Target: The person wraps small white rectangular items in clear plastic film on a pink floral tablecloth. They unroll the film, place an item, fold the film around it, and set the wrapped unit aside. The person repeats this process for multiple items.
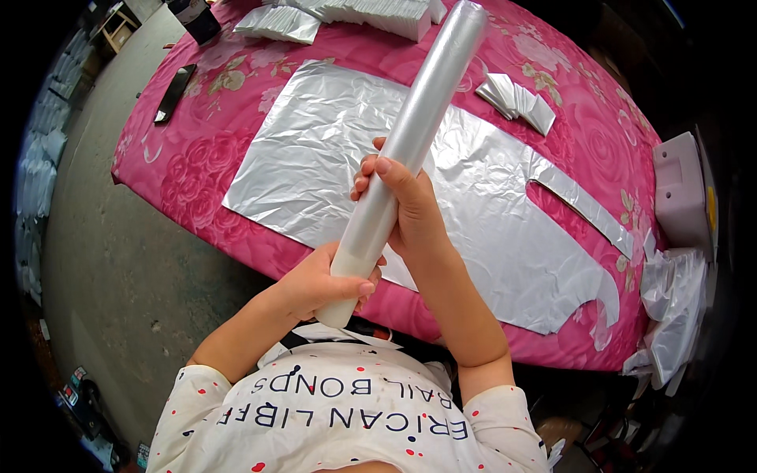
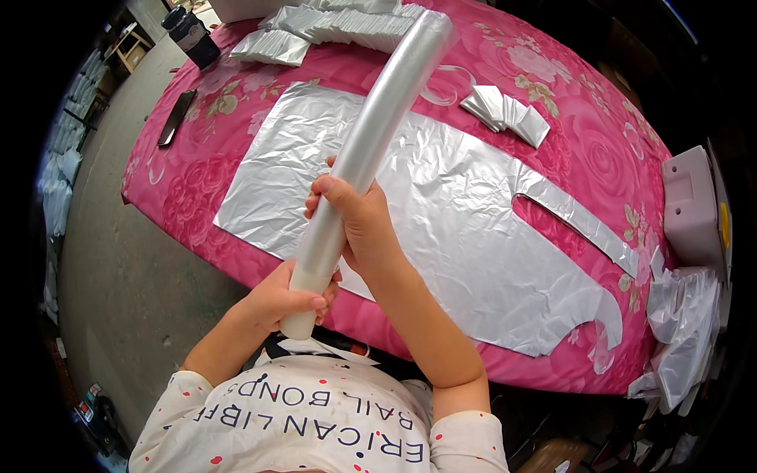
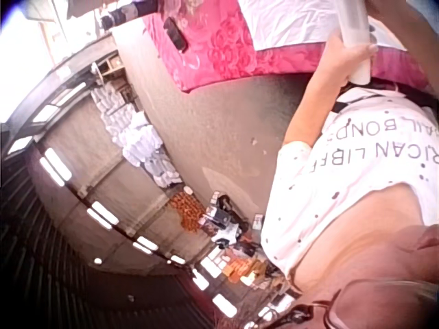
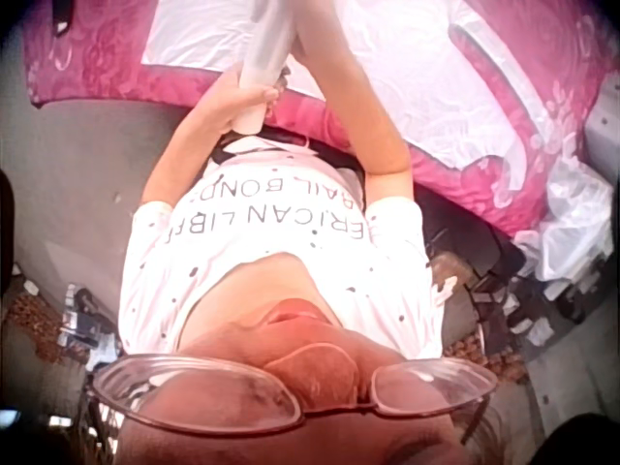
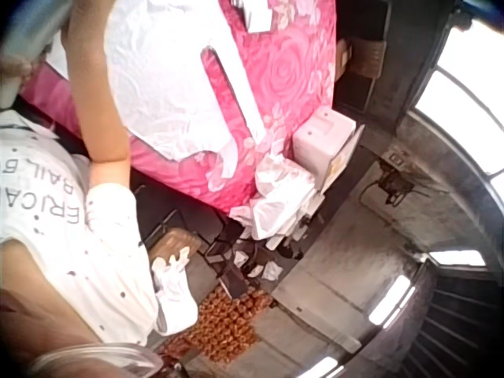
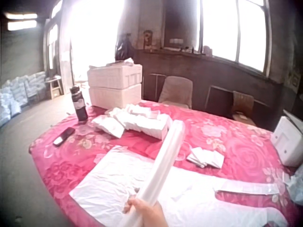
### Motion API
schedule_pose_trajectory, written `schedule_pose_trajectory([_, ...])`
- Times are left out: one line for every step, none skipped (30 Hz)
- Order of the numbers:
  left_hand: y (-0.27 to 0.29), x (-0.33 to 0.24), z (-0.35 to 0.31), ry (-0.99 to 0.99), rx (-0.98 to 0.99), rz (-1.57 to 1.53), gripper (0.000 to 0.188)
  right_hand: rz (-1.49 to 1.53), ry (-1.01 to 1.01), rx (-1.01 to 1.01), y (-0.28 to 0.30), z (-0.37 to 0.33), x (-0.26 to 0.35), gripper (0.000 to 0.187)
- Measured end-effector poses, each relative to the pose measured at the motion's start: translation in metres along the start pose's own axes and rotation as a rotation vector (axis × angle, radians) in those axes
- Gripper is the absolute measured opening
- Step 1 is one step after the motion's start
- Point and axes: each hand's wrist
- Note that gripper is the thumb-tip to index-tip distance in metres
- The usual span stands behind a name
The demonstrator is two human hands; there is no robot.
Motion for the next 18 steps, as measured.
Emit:
schedule_pose_trajectory([-0.001, 0.0, 0.001, 0.005, 0.004, -0.02, 0.054, -0.001, -0.016, -0.009, 0.0, -0.002, -0.001, 0.06])
schedule_pose_trajectory([0.0, 0.001, 0.002, 0.007, 0.036, -0.013, 0.055, -0.003, -0.031, -0.018, 0.001, -0.004, -0.002, 0.061])
schedule_pose_trajectory([0.004, 0.004, 0.003, 0.008, 0.069, -0.006, 0.056, -0.018, -0.022, -0.036, 0.001, -0.006, -0.003, 0.06])
schedule_pose_trajectory([0.007, 0.006, 0.006, 0.009, 0.101, 0.002, 0.056, -0.033, -0.012, -0.053, 0.002, -0.007, -0.002, 0.059])
schedule_pose_trajectory([0.009, 0.008, 0.009, -0.058, 0.057, 0.12, 0.052, -0.047, -0.001, -0.07, 0.003, -0.008, -0.003, 0.059])
schedule_pose_trajectory([0.011, 0.01, 0.012, -0.125, 0.013, 0.239, 0.048, -0.119, 0.009, -0.116, 0.005, -0.01, -0.007, 0.058])
schedule_pose_trajectory([0.013, 0.013, 0.017, -0.193, -0.024, 0.356, 0.044, -0.194, 0.024, -0.168, 0.008, -0.012, -0.013, 0.058])
schedule_pose_trajectory([0.014, 0.015, 0.021, -0.217, -0.108, 0.33, 0.043, -0.268, 0.038, -0.219, 0.009, -0.015, -0.02, 0.057])
schedule_pose_trajectory([0.015, 0.017, 0.024, -0.241, -0.191, 0.303, 0.041, -0.324, 0.061, -0.233, 0.009, -0.018, -0.027, 0.054])
schedule_pose_trajectory([0.016, 0.02, 0.028, -0.265, -0.274, 0.276, 0.04, -0.363, 0.045, -0.21, 0.012, -0.019, -0.031, 0.054])
schedule_pose_trajectory([0.02, 0.024, 0.03, -0.26, -0.244, 0.327, 0.04, -0.403, 0.028, -0.187, 0.016, -0.02, -0.034, 0.055])
schedule_pose_trajectory([0.023, 0.023, 0.027, -0.147, -0.184, 0.269, 0.043, -0.443, 0.01, -0.165, 0.02, -0.02, -0.034, 0.055])
schedule_pose_trajectory([0.026, 0.021, 0.024, -0.029, -0.12, 0.211, 0.045, -0.408, -0.016, -0.166, 0.024, -0.018, -0.031, 0.054])
schedule_pose_trajectory([0.03, 0.019, 0.02, 0.089, -0.058, 0.155, 0.048, -0.354, 0.004, -0.17, 0.028, -0.017, -0.026, 0.055])
schedule_pose_trajectory([0.037, 0.022, 0.018, 0.15, 0.012, 0.154, 0.055, -0.299, 0.023, -0.174, 0.034, -0.015, -0.019, 0.055])
schedule_pose_trajectory([0.045, 0.025, 0.013, 0.216, 0.045, 0.151, 0.055, -0.241, 0.04, -0.175, 0.041, -0.014, -0.011, 0.056])
schedule_pose_trajectory([0.052, 0.028, 0.007, 0.273, 0.082, 0.148, 0.055, -0.194, 0.045, -0.223, 0.05, -0.012, 0.0, 0.053])
schedule_pose_trajectory([0.058, 0.03, 0.001, 0.331, 0.117, 0.145, 0.056, -0.147, 0.049, -0.269, 0.062, -0.009, 0.011, 0.051])
Point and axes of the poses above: each hand's wrist, its own z-axis towards the middle knuckle, its own y-axis out of the back of the hand, x = y × z, and after that the axes turned 3 degrees about -z, right-handed
